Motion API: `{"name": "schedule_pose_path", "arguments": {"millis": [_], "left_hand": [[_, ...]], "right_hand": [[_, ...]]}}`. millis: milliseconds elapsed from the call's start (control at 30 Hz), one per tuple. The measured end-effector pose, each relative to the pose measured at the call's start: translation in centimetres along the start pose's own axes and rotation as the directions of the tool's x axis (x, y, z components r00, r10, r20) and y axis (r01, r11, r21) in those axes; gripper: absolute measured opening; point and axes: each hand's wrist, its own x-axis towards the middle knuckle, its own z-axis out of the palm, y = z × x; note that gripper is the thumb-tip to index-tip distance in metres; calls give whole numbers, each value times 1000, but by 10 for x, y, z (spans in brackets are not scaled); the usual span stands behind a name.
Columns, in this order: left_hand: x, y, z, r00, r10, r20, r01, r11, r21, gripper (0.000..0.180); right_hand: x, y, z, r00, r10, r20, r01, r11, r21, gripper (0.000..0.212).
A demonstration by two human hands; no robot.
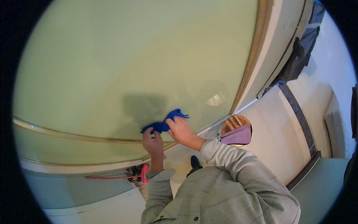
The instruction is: The person wipes wooden hangers with a blue cloth and places them back into a closet. Then the person wipes the frosted glass closet door with the blue cloth and finishes by wiping it with a purple cloth.
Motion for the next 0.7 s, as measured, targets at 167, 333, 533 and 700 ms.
{"name": "schedule_pose_path", "arguments": {"millis": [167, 333, 533, 700], "left_hand": [[-24, 36, 69, 980, 126, 157, -127, 992, -3, 19], [24, 144, 77, 942, 324, 93, -309, 940, -142, 15], [64, 184, 41, 963, 263, -66, -271, 939, -213, 17], [28, 122, 48, 962, 271, 45, -269, 962, -47, 18]], "right_hand": [[-33, 82, -23, 939, 318, -130, -307, 947, 96, 30], [0, 97, -105, 820, 312, -480, -274, 950, 150, 27], [50, 41, -159, 820, 112, -562, -91, 994, 65, 35], [33, 46, -118, 907, 6, -421, 10, 999, 36, 38]]}}
